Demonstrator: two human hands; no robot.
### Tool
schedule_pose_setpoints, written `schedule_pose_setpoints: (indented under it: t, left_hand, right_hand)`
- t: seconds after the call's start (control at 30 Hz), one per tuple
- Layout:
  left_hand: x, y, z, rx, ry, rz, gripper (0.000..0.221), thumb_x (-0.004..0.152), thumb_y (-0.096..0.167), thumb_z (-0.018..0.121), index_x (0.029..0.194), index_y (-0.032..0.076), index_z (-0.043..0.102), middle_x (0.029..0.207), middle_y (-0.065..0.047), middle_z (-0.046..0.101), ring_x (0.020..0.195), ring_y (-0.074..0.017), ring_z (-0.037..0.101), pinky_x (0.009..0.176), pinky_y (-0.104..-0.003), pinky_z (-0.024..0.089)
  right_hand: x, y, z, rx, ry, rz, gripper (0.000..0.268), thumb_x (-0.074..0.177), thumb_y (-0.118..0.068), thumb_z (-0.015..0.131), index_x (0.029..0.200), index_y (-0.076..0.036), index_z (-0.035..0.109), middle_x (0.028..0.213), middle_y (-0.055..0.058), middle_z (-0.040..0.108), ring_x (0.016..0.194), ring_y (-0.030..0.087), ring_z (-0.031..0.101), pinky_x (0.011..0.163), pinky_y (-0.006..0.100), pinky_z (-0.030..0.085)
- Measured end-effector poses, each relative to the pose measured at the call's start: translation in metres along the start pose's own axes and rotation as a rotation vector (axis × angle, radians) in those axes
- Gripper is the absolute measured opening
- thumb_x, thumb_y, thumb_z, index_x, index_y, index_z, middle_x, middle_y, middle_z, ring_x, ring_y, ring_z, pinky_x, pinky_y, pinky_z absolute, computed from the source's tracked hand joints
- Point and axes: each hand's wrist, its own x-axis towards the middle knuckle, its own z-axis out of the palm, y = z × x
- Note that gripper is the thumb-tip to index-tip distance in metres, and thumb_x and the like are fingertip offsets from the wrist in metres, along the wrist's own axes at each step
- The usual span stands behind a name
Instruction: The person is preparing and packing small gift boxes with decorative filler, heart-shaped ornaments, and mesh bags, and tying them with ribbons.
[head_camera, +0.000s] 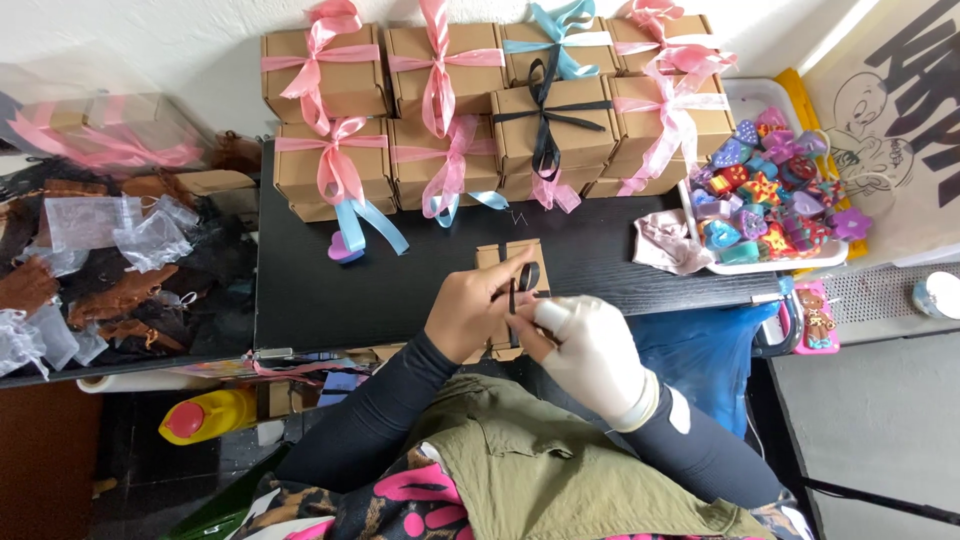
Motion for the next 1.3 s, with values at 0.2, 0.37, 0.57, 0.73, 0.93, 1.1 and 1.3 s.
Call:
schedule_pose_setpoints:
  t: [0.2, 0.37, 0.57, 0.73, 0.93, 1.1, 1.3]
  left_hand:
    - [-0.001, -0.01, 0.004, -0.284, 0.03, -0.086, 0.013, 0.09, -0.002, 0.068, 0.1, 0.001, 0.076, 0.091, -0.008, 0.081, 0.086, -0.0141, 0.08, 0.074, -0.024, 0.063]
    - [-0.001, -0.019, 0.006, -0.332, 0.008, 0.005, 0.012, 0.089, -0.007, 0.069, 0.097, 0.0, 0.075, 0.097, -0.009, 0.081, 0.094, -0.0158, 0.079, 0.08, -0.026, 0.063]
    - [0.002, -0.022, 0.009, -0.347, -0.082, 0.106, 0.016, 0.09, -0.01, 0.064, 0.098, 0.0, 0.073, 0.105, -0.011, 0.08, 0.107, -0.0191, 0.078, 0.091, -0.027, 0.062]
    - [0.002, -0.02, 0.009, -0.327, -0.115, 0.083, 0.015, 0.09, -0.009, 0.067, 0.1, 0.0, 0.073, 0.105, -0.01, 0.08, 0.106, -0.0188, 0.078, 0.089, -0.027, 0.062]
    - [-0.006, -0.023, 0.015, -0.359, -0.048, 0.064, 0.022, 0.088, -0.002, 0.075, 0.109, 0.004, 0.069, 0.096, -0.006, 0.079, 0.09, -0.0145, 0.078, 0.08, -0.025, 0.06]
    - [-0.009, -0.035, 0.021, -0.361, 0.003, 0.123, 0.032, 0.087, 0.001, 0.078, 0.114, 0.007, 0.063, 0.093, -0.004, 0.078, 0.088, -0.0122, 0.078, 0.08, -0.025, 0.06]
    - [-0.012, -0.043, 0.026, -0.224, 0.077, 0.197, 0.039, 0.079, 0.007, 0.088, 0.11, 0.008, 0.065, 0.085, -0.003, 0.075, 0.077, -0.0121, 0.074, 0.07, -0.025, 0.058]
  right_hand:
    - [-0.023, 0.024, 0.004, 0.013, -0.075, 0.231, 0.014, 0.088, -0.022, 0.075, 0.085, -0.008, 0.076, 0.071, 0.013, 0.071, 0.061, 0.029, 0.07, 0.054, 0.035, 0.052]
    - [-0.022, 0.05, 0.01, 0.117, -0.07, 0.511, 0.02, 0.089, -0.025, 0.076, 0.091, -0.005, 0.077, 0.068, 0.012, 0.072, 0.057, 0.017, 0.068, 0.055, 0.03, 0.051]
    - [-0.017, 0.06, 0.025, 0.249, -0.041, 0.563, 0.016, 0.088, -0.02, 0.077, 0.095, -0.006, 0.077, 0.068, 0.009, 0.072, 0.055, 0.011, 0.065, 0.054, 0.027, 0.05]
    - [-0.02, 0.073, 0.038, 0.283, 0.036, 0.459, 0.013, 0.086, -0.017, 0.079, 0.091, -0.005, 0.076, 0.07, 0.006, 0.074, 0.058, 0.008, 0.064, 0.055, 0.025, 0.052]
    - [-0.04, 0.099, 0.056, 0.27, 0.15, 0.383, 0.036, 0.082, -0.016, 0.086, 0.102, -0.004, 0.059, 0.082, 0.004, 0.066, 0.073, 0.008, 0.06, 0.067, 0.024, 0.053]
    - [-0.027, 0.078, 0.024, 0.559, -0.059, 0.318, 0.052, 0.082, -0.005, 0.077, 0.131, -0.006, 0.061, 0.108, 0.004, 0.053, 0.093, 0.012, 0.054, 0.079, 0.027, 0.051]
    - [-0.035, 0.08, 0.05, 0.467, 0.137, 0.285, 0.021, 0.083, -0.007, 0.083, 0.102, -0.004, 0.074, 0.11, 0.003, 0.053, 0.097, 0.014, 0.055, 0.084, 0.027, 0.048]
